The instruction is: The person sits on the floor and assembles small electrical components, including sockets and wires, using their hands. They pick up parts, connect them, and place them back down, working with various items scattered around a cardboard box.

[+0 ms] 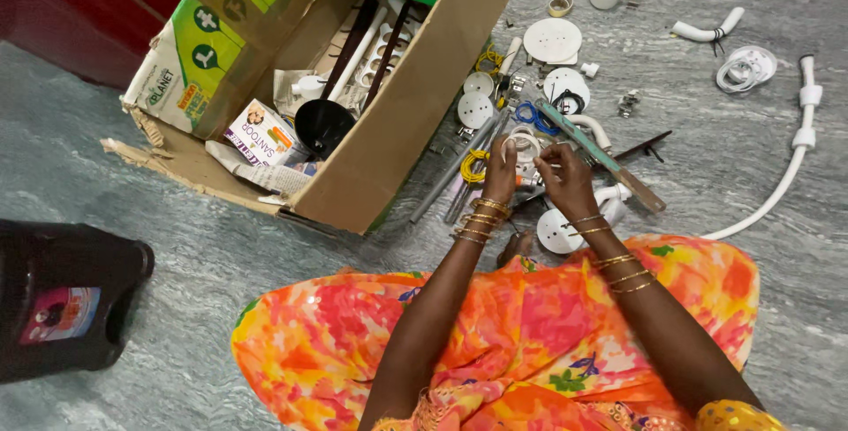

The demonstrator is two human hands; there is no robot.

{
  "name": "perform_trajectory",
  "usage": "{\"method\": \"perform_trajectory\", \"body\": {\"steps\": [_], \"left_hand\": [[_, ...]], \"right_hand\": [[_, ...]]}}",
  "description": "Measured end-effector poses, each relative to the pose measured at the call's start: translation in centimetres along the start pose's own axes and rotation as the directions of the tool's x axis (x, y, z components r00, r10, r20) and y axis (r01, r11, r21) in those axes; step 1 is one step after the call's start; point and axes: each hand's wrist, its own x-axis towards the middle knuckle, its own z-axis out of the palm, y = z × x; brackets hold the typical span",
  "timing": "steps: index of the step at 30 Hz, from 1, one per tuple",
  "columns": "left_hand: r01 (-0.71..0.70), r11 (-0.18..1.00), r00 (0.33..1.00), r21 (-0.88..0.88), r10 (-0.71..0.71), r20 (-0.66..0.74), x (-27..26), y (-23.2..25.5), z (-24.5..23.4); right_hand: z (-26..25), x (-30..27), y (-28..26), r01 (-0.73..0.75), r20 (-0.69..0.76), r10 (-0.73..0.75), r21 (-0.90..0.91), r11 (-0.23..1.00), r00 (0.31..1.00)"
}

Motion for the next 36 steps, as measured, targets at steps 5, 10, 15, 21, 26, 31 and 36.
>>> {"method": "perform_trajectory", "body": {"steps": [5, 10, 15, 21, 26, 31, 36], "left_hand": [[0.480, 0.748, 0.874, -0.459, -0.453, 0.176, 1.1, -2.4, -1.3], [0.473, 0.439, 0.839, -0.764, -0.489, 0.239, 1.7, -2.5, -3.0], [0.486, 0.348, 0.851, -0.801, -0.397, 0.344, 1.7, -0.3, -5.2], [0.593, 0.354, 0.799, -0.724, -0.374, 0.471, 0.9, 1.8, -4.8], [0.651, 0.403, 0.758, -0.643, -0.397, 0.517, 0.1, 1.8, -4.1], [0.641, 0.399, 0.763, -0.656, -0.429, 0.484, -0.4, 1.3, -3.1], [0.654, 0.436, 0.756, -0.619, -0.424, 0.500, -0.5, 1.5, -3.0]], "right_hand": [[0.0, -0.9, -3.8, 0.376, 0.192, -0.341, -0.191, 0.907, 0.920], [0.2, -0.8, -4.4, 0.464, 0.296, -0.425, -0.070, 0.883, 0.855], [-0.8, -0.2, -3.6, 0.303, 0.214, -0.313, 0.078, 0.950, 0.925], [-1.2, 0.0, -3.2, 0.191, 0.145, -0.202, 0.086, 0.978, 0.969], [-1.3, -0.2, -3.5, 0.229, 0.070, -0.228, -0.007, 0.973, 0.971], [-1.3, -0.2, -3.7, 0.297, 0.017, -0.297, -0.051, 0.953, 0.955], [-1.6, -0.3, -3.9, 0.292, 0.003, -0.292, -0.063, 0.954, 0.956]]}}
